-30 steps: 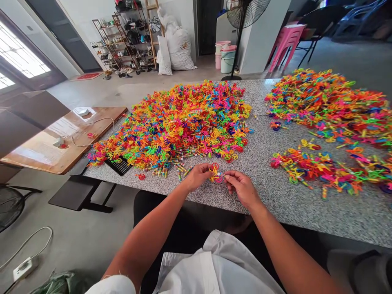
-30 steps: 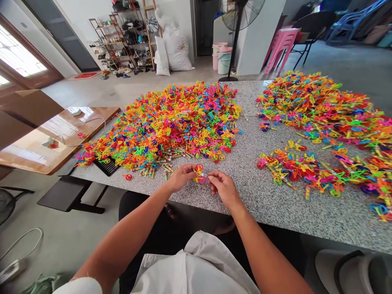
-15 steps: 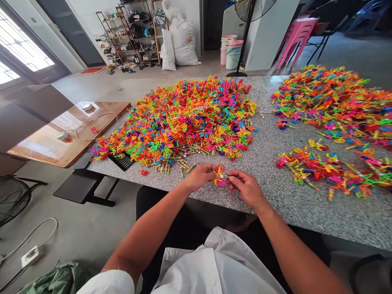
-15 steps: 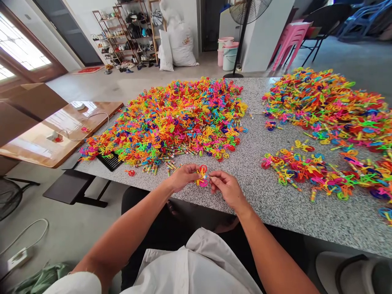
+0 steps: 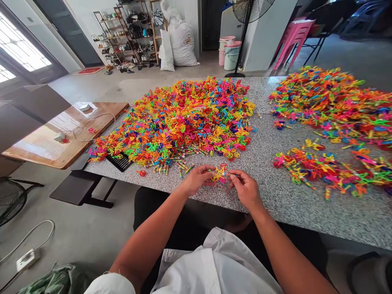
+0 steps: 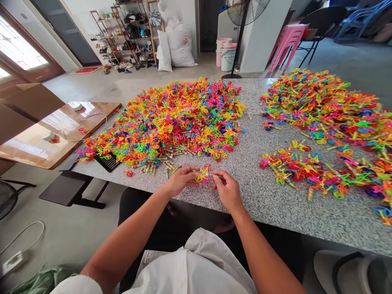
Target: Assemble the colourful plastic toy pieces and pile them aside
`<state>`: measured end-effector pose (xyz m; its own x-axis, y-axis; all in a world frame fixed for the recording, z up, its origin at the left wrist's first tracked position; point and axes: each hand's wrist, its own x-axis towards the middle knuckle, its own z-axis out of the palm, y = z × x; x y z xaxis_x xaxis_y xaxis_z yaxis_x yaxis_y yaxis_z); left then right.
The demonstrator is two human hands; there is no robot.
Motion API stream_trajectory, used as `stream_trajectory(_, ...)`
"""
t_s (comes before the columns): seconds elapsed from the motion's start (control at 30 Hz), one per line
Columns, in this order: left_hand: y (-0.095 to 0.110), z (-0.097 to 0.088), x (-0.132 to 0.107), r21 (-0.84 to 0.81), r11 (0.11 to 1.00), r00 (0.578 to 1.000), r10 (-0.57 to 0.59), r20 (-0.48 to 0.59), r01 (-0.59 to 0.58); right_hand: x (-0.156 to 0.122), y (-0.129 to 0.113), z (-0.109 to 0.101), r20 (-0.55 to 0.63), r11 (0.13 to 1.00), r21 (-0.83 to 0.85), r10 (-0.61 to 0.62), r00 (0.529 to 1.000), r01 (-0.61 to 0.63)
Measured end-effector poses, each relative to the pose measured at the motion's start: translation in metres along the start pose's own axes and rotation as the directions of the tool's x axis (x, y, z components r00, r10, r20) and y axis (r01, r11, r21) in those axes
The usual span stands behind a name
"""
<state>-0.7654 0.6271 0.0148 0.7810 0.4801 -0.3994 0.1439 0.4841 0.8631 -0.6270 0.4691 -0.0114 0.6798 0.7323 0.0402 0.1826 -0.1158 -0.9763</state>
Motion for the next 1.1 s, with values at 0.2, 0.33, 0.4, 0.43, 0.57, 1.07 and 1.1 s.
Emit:
stream_trajectory(0.2,-0.004,-0.006,0.003,-0.134,0.991,1.000,-0.001,-0.001,0.001,-0.009,0.006,0.010,0.011,0.874,0.458,0.178,0.984,-0.163)
stream_trajectory(0.33,-0.006,-0.002,0.002,-0.150,0.989,0.999,0.000,0.045,0.007,-0.010,0.004,0.017,0.047,0.731,0.641,0.265,0.963,-0.233)
stream_trajectory(0.4,-0.006,0.000,0.001,-0.123,0.992,0.999,0.024,0.046,-0.018,-0.010,0.003,0.018,0.043,0.696,0.678,0.281,0.959,-0.235)
stream_trajectory(0.43,-0.006,0.001,0.001,-0.106,0.994,0.998,0.044,0.035,-0.041,-0.010,0.004,0.017,0.039,0.684,0.691,0.287,0.957,-0.233)
stream_trajectory(0.57,-0.009,0.002,-0.002,0.032,0.983,0.982,0.182,-0.049,-0.180,-0.010,0.006,0.016,0.025,0.673,0.706,0.290,0.957,-0.223)
stream_trajectory(1.07,-0.014,0.000,-0.015,0.186,0.926,0.938,0.342,-0.048,-0.328,-0.013,0.009,0.012,0.002,0.736,0.658,0.206,0.979,-0.156)
stream_trajectory(1.1,-0.014,0.000,-0.017,0.209,0.917,0.934,0.355,-0.032,-0.341,-0.012,0.008,0.011,0.016,0.726,0.667,0.213,0.977,-0.169)
